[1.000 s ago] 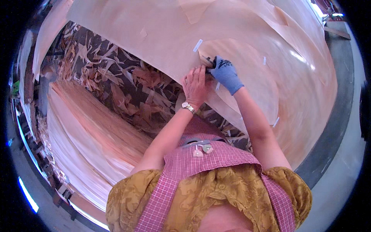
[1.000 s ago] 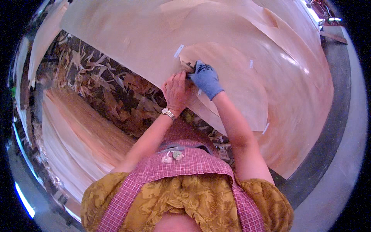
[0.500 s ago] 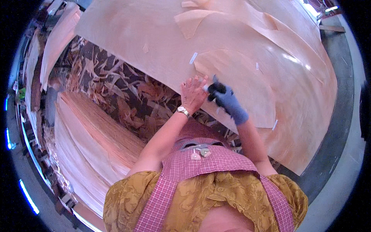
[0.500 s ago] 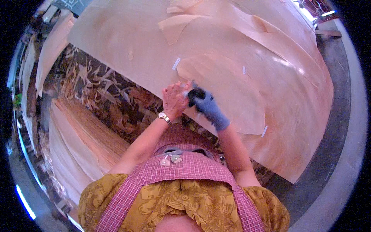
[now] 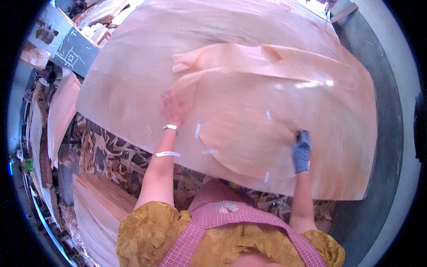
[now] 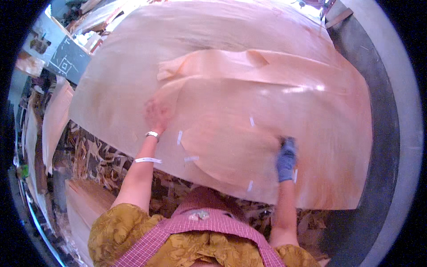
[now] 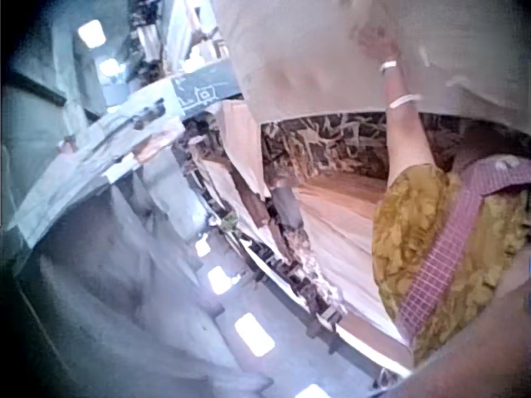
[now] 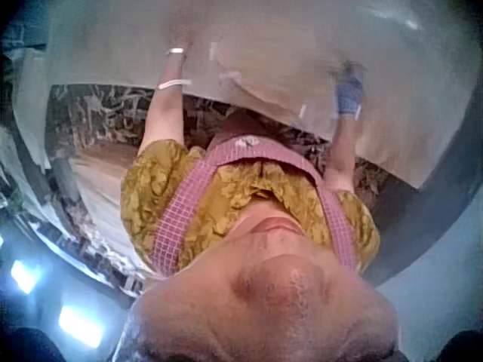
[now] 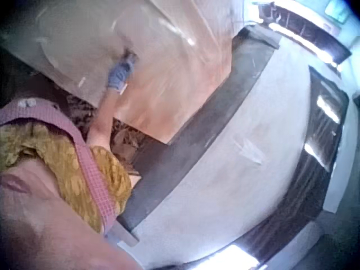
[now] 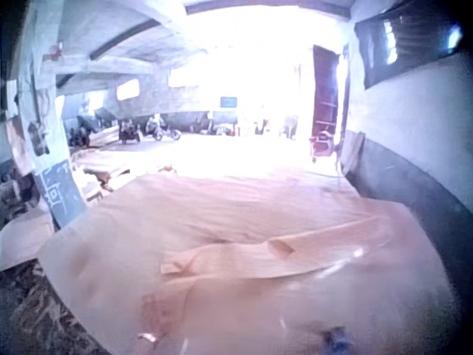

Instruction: The person trims the edges of thin wood veneer sheets with a small blade on a metal workbench and moves sheets between stacks.

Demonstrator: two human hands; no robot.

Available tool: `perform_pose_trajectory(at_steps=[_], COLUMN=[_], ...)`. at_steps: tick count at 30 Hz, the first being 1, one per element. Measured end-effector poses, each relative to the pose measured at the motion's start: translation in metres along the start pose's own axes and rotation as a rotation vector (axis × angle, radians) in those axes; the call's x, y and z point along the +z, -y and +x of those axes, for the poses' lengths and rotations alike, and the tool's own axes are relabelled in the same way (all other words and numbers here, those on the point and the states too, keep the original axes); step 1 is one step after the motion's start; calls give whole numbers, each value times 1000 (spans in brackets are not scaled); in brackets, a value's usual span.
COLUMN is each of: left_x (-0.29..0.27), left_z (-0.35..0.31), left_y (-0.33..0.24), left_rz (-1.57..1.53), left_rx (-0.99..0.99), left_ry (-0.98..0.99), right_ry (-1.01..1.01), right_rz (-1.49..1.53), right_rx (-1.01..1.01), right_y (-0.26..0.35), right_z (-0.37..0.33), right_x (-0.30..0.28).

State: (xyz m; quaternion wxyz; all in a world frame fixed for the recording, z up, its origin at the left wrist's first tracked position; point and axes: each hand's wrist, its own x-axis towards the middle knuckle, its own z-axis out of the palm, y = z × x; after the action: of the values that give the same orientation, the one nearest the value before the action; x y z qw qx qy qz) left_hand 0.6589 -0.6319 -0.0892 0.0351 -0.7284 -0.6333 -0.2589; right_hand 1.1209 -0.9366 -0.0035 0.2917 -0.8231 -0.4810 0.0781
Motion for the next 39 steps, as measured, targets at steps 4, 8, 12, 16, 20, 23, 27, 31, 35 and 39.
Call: perform_pose_trajectory(at_steps=[4,8,12,16,20,23,27,31,35,39], left_x=[-25,-30,-42,-58,-73,-93,-101,-98,-53,51], left_z=[30,22,8,-7,-35,-44,-51,6,85,150], left_y=[29,45,49,45,48,35,51,-22,-153,-206], left_rz=[169,139,179,241,283,274,214,57,-267,-105], left_rx=[-128,-102,-113,-124,-140,-154,-264,-186,418,390], left_ry=[270,259,250,285,326,375,439,160,213,208], right_ry=[-81,6,2,23,56,36,62,65,-62,-85], right_rz=[-715,-633,-643,-679,-682,-680,-647,-615,-500,-419], right_rx=[181,240,152,175,200,211,245,406,235,135], right_y=[-161,-189,-178,-178,-174,-176,-173,-168,-116,-68], right_z=[1,-12,-34,-52,-71,-92,-117,-139,-72,38], right_x=[-38,-40,-50,-62,-68,-75,-78,-106,-97,-54])
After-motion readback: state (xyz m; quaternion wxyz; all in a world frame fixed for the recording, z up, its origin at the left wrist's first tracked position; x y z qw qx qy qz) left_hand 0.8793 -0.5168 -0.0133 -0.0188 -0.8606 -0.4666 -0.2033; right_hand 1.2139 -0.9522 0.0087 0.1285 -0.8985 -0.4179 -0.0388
